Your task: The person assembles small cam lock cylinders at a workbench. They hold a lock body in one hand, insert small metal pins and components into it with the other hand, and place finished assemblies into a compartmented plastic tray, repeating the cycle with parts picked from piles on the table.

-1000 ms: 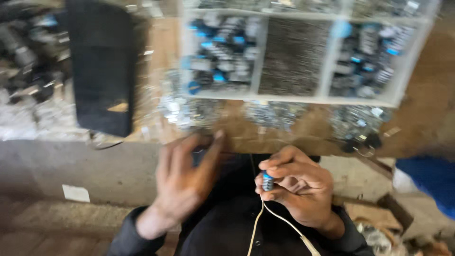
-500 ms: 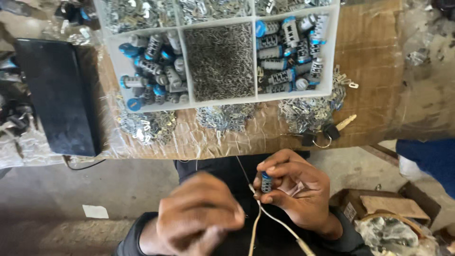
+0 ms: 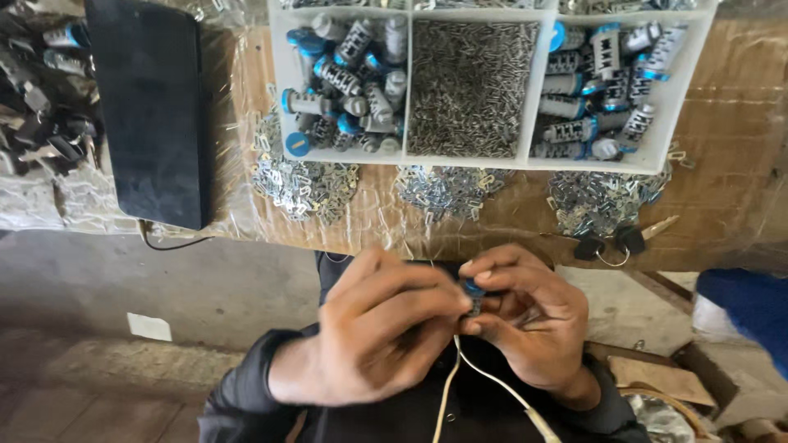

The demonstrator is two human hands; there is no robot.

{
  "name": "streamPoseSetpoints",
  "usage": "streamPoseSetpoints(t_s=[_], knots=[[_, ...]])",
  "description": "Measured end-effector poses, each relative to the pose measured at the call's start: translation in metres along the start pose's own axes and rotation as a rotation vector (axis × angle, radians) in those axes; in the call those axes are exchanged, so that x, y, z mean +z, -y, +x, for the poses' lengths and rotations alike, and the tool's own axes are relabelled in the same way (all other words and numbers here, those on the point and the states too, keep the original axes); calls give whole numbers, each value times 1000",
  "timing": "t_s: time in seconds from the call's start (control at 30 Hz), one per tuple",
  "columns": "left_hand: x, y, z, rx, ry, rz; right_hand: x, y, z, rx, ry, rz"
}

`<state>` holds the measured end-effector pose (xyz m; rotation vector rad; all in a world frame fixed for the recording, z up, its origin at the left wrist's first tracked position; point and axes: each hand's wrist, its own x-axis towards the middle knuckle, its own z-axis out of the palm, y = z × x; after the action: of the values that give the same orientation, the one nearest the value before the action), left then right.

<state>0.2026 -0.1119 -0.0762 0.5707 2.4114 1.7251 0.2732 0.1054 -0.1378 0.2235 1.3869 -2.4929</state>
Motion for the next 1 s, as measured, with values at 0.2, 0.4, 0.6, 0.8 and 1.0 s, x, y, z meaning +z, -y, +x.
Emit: streamPoseSetpoints(t_s=[0.2,0.4,0.6,0.8,1.0], knots=[[-11,19,-5,284,173,265,10,-3,4,-82,-72,-430],[-26,16,-17,-227,177,-236,13,-7,14,-52,359,-122],[-6,31,-17,177,10,500,9,0,3,-71,7,17],[-17,46,-2,406,-14,600,5,4,3,-73,2,36],[0,23,-20,-38,-158,-69,1,0,4,-27,7,44]])
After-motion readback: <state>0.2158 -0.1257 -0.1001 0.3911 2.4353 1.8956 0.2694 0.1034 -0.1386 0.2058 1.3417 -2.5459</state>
